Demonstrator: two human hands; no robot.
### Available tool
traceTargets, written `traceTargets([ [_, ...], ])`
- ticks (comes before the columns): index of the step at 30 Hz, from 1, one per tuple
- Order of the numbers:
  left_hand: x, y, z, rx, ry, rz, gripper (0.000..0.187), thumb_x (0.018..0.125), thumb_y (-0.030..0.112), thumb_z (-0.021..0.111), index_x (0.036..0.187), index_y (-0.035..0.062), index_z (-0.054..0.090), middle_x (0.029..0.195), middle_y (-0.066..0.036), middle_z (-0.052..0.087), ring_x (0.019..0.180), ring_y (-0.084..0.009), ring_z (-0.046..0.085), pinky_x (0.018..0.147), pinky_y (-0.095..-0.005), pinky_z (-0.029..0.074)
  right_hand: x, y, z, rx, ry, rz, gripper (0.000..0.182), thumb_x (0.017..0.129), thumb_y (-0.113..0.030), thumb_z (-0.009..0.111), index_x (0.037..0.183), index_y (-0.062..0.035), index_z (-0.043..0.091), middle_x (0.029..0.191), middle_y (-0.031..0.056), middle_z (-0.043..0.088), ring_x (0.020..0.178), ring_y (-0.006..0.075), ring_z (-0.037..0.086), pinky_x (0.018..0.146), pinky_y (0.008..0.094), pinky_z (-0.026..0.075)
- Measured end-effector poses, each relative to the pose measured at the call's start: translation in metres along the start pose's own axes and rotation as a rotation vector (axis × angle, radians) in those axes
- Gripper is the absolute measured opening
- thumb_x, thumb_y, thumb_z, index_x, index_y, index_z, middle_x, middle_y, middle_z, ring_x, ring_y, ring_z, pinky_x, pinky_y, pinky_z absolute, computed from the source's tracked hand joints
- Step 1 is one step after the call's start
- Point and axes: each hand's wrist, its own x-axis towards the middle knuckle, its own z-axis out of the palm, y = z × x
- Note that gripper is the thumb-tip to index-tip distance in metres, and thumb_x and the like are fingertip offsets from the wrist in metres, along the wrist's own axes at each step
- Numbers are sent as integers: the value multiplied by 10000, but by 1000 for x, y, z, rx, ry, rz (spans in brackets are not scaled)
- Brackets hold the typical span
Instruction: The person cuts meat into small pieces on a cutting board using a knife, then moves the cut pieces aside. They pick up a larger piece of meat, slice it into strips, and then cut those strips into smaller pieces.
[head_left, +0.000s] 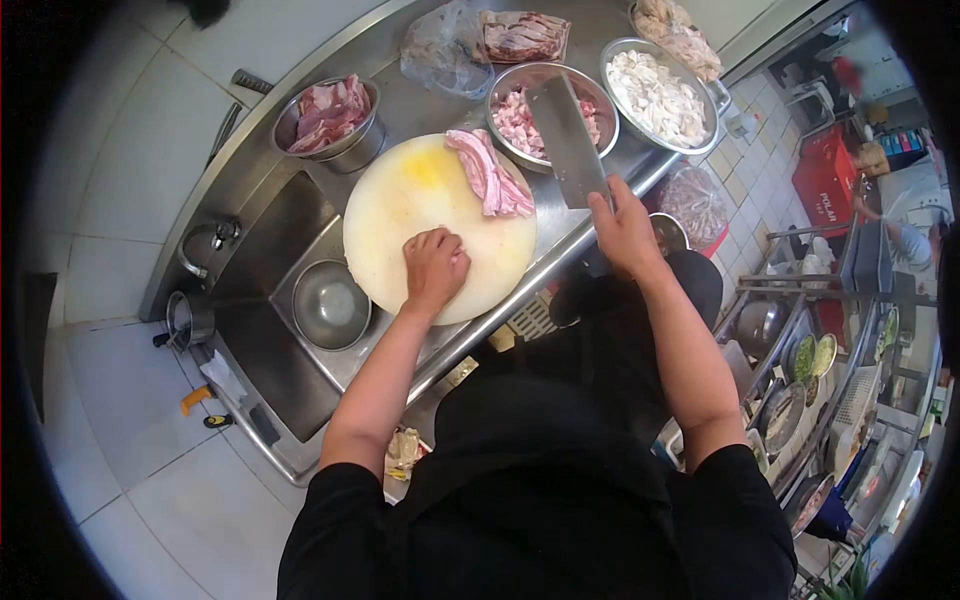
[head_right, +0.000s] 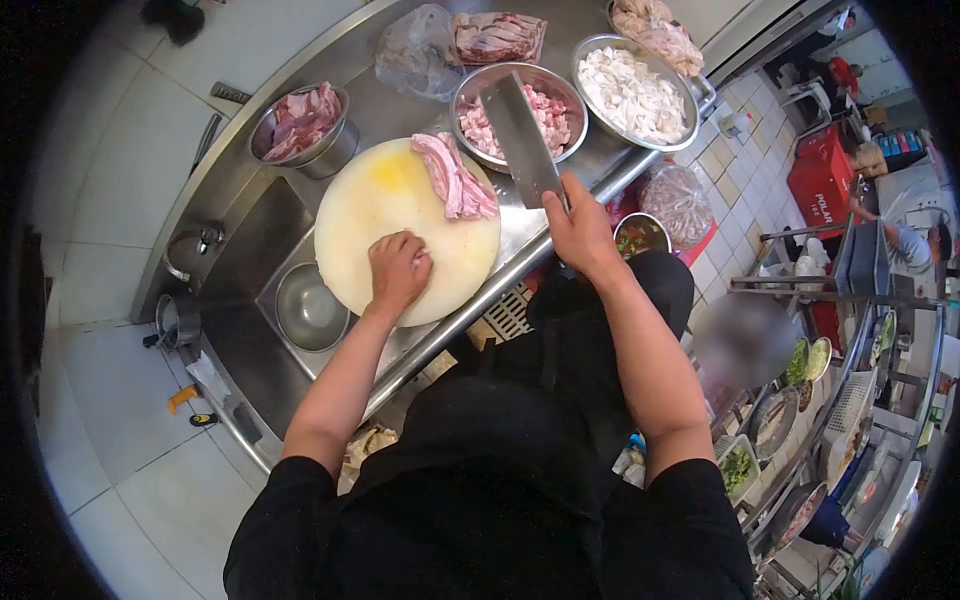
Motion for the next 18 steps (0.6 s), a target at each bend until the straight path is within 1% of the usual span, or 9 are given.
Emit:
traceTargets([
  [2,-7,10,-25,169,151,6,226,780,220,726,975,107,710,1133,-98,649,1120,-319,568,1009,-522,367,1,10,8,91,73,-16,229,1005,-201,580,1095,9,567,857,237,657,837,376,672,793,479,501],
  [4,-7,10,-27,162,141,24,219,779,215,733,966,105,705,1129,-108,648,1114,-331,572,1002,-515,383,5,10,6,239,8,142,197,1025,-186,574,1090,-2,553,777,149,630,658,246,622,648,420,514],
  [5,-5,10,-26,140,161,43,213,778,209,741,957,102,701,1125,-118,648,1109,-344,575,996,-508,399,5,8,4,247,9,152,197,1025,-186,574,1090,-2,553,777,149,630,658,246,622,648,420,514],
  [7,-14,8,-22,38,70,16,215,769,197,750,955,102,699,1119,-109,651,1103,-340,586,997,-503,415,10,-14,-2,605,-44,353,152,1048,-186,552,1106,-47,529,734,61,582,520,145,546,482,323,460],
  [10,-33,14,-28,-16,-30,-25,206,748,161,748,942,110,706,1088,-91,661,1049,-333,620,963,-485,461,19,-21,-5,789,85,354,115,1061,-177,535,1111,-80,500,710,3,517,459,76,475,404,243,394],
  [12,-33,14,-28,31,-61,-33,200,735,138,738,932,118,714,1064,-81,668,1000,-329,642,929,-471,491,24,-20,-13,842,143,364,114,1062,-178,534,1103,-79,493,706,3,514,467,85,488,410,253,408],
  [15,-26,1,-21,-19,100,-156,153,751,110,715,904,107,711,978,-74,692,840,-270,674,743,-424,538,28,-16,-23,962,225,375,106,1068,-182,521,1090,-86,479,709,6,504,474,102,497,417,273,433],
  [17,-12,-14,-14,-231,265,-431,57,835,114,699,890,102,701,867,-42,680,684,-179,640,576,-318,501,31,-15,-28,1068,315,392,95,1073,-182,503,1095,-94,477,722,13,508,478,111,496,425,281,446],
  [18,8,-3,-32,-652,92,-876,83,910,170,666,929,93,693,799,-5,647,628,-112,602,528,-293,472,32,-15,-32,1092,326,408,84,1075,-181,487,1106,-104,470,731,17,508,493,120,505,439,289,459],
])
